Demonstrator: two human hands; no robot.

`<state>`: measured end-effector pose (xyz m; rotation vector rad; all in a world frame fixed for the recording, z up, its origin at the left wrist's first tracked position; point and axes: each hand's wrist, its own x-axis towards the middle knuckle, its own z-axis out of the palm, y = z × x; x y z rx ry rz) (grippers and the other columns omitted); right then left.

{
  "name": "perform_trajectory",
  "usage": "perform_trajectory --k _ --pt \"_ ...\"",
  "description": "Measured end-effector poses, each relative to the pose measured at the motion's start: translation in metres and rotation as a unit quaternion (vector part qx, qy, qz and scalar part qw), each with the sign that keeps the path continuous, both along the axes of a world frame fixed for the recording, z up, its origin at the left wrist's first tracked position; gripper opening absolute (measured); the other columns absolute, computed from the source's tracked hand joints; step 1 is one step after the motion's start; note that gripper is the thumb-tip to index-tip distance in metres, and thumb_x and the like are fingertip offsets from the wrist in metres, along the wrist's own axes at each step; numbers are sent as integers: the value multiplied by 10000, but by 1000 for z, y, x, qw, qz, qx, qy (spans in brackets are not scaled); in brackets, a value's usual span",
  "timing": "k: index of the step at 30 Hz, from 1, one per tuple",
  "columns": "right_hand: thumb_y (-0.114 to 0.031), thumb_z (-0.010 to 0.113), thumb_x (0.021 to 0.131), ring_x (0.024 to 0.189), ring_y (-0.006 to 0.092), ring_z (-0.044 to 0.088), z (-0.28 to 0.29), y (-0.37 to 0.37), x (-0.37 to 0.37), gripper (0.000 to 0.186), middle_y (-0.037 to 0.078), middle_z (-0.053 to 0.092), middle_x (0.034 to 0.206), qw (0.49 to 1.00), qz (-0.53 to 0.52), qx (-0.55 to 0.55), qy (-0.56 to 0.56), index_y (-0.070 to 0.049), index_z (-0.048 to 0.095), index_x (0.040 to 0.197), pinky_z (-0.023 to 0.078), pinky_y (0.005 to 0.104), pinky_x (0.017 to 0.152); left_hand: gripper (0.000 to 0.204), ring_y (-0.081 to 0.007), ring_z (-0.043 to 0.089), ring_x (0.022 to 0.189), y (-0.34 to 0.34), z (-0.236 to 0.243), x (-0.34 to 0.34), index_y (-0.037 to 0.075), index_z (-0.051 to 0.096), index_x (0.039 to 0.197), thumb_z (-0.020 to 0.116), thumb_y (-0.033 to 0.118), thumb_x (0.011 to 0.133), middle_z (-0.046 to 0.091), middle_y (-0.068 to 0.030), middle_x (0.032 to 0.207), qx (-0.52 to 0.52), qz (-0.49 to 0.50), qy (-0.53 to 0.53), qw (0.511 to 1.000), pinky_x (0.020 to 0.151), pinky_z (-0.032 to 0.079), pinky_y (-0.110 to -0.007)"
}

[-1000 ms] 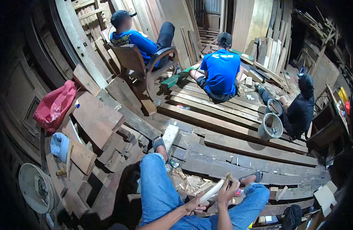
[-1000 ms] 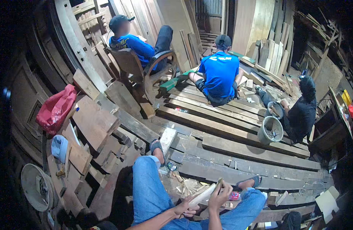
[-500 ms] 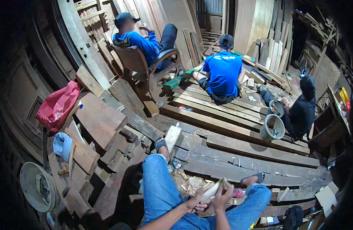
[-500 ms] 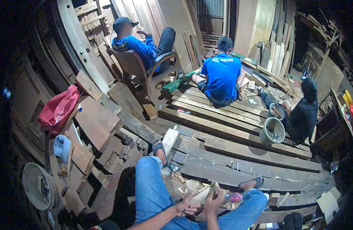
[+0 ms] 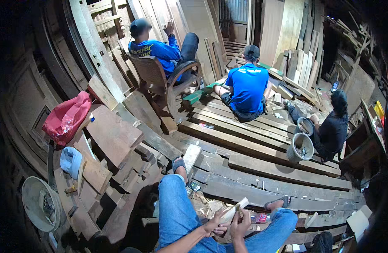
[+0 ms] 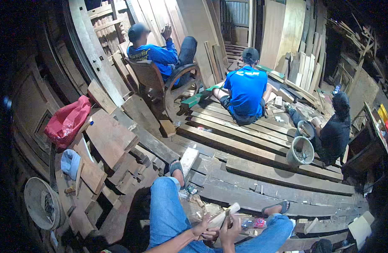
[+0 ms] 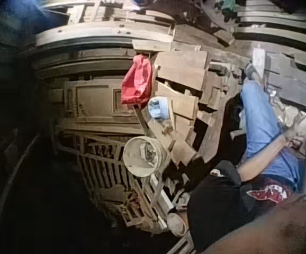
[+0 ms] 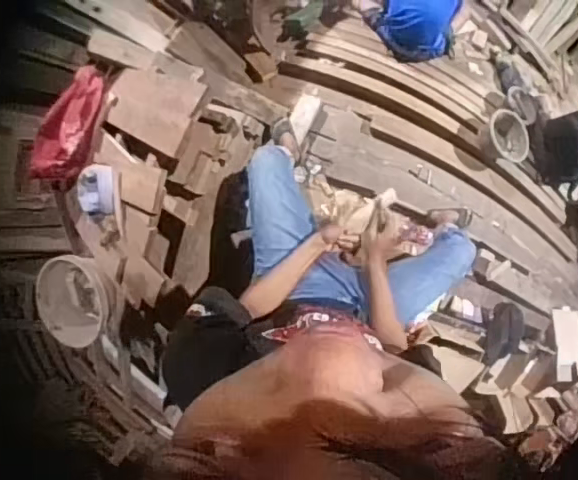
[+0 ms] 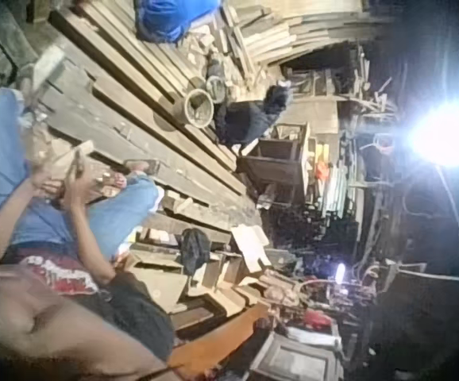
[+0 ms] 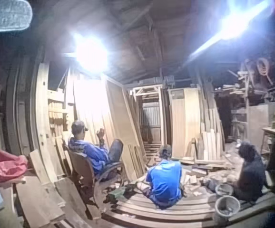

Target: The person holds a shaped wooden piece and sands its surfaces with sandpaper, turning the object over to rub different sides.

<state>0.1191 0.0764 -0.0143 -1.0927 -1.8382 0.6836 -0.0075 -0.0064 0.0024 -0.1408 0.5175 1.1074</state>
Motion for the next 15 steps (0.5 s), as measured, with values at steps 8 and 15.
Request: perform_trajectory --k 8,15 --pt "-17 624 919 726 255 539 -6 32 4 177 128 612 857 998 -48 -31 -16 24 670 1085 438 363 683 425 -23 261 408 8 11 2 208 466 1272 382 553 1040 311 84 604 37 -35 65 997 362 216 -182" --pt "1 646 898 873 269 582 6 37 4 139 150 584 948 996 -90 8 -7 8 675 1034 469 383 749 483 -25 257 421 2 -42 14 207 471 1284 363 601 1027 317 75 614 22 -102 150 983 358 206 -193"
